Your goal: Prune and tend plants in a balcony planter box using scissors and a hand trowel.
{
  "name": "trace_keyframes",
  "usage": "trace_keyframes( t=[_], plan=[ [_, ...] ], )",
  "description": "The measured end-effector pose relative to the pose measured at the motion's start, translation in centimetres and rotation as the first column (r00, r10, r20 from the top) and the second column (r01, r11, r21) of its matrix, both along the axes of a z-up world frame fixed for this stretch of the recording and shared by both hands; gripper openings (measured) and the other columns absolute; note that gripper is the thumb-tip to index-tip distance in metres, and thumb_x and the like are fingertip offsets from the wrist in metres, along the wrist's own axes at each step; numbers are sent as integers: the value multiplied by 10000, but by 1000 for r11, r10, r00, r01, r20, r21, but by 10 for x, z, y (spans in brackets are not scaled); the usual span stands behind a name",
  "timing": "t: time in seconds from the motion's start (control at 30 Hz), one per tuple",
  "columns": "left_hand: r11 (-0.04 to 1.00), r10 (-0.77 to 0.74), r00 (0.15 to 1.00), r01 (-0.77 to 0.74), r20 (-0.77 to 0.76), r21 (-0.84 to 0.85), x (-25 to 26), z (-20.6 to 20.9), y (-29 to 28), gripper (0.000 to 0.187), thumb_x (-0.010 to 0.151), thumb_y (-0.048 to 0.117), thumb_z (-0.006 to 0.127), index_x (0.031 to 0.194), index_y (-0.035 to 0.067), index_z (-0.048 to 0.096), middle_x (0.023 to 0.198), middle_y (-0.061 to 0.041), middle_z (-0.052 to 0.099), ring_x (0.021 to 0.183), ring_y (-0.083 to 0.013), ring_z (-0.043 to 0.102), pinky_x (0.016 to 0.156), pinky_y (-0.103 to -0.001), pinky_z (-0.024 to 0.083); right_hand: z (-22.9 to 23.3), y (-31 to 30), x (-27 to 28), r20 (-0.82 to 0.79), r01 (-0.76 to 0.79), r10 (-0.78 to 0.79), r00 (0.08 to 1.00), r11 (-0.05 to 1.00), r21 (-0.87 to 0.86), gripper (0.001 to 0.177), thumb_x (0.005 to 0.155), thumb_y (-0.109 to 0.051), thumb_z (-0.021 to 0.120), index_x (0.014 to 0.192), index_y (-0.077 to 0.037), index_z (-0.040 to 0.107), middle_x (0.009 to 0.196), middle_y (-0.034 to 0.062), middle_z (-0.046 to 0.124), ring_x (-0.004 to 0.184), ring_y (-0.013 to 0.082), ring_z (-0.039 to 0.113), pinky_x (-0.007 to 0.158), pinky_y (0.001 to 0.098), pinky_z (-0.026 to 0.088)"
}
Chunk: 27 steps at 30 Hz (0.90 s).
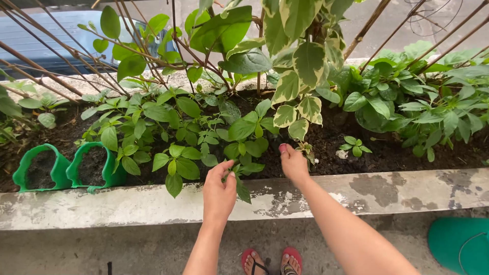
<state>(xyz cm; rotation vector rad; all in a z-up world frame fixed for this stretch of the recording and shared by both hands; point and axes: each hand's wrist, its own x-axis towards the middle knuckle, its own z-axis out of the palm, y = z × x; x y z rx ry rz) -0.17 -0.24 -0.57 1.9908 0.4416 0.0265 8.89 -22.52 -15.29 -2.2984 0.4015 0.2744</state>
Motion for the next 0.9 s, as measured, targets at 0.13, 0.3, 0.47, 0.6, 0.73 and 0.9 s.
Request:
trace_keyframes(
  t=[0.13,0.3,0.47,0.6,0.73,0.9],
  plan=[
    [1000,0,999,-1,43,2,4,-2,-3,304,927,128,625,1211,123,732,1369,-107,613,1078,-187,690,764,-295,589,7,19,-21,25,40,-41,999,999,31,497,1007,-409,510,1410,-132,598,1055,304,706,1050,497,656,929,511,520],
    [964,-78,993,53,87,261,4,-28,-2,289,891,169,711,1169,175,789,1386,-152,597,1261,-334,558,1037,-422,445,37,30,-43,101,-90,90,991,996,-11,504,985,-280,501,1450,-93,550,996,317,704,962,483,683,867,513,534],
    [939,-70,989,109,-129,325,-3,0,-8,334,862,236,715,1194,233,750,1479,-109,519,1330,-329,473,1084,-469,385,86,-4,-47,44,-190,195,980,977,-101,487,987,-302,513,1447,-152,571,976,278,716,891,433,717,849,495,558],
    [885,-90,964,192,-250,425,-11,5,-1,365,867,257,720,1233,254,716,1511,-92,475,1419,-316,383,1123,-543,283,92,-44,-41,-38,-202,198,979,964,-175,429,1002,-334,512,1389,-204,642,976,242,753,898,415,743,859,500,580],
    [889,-124,968,206,-216,410,-13,-9,2,421,869,242,705,1286,194,680,1498,-78,499,1419,-305,383,1135,-532,267,65,-45,-39,-11,-213,217,976,947,-241,385,1025,-311,490,1328,-152,666,977,260,743,935,451,722,863,531,566],
    [958,-90,975,140,-202,249,-8,-10,7,464,890,138,648,1353,102,627,1376,-105,633,1307,-314,542,1101,-428,417,42,-12,-56,-105,-182,164,981,964,-193,352,1042,-305,461,1227,-94,675,990,278,733,997,491,685,911,542,541]
  ],
)
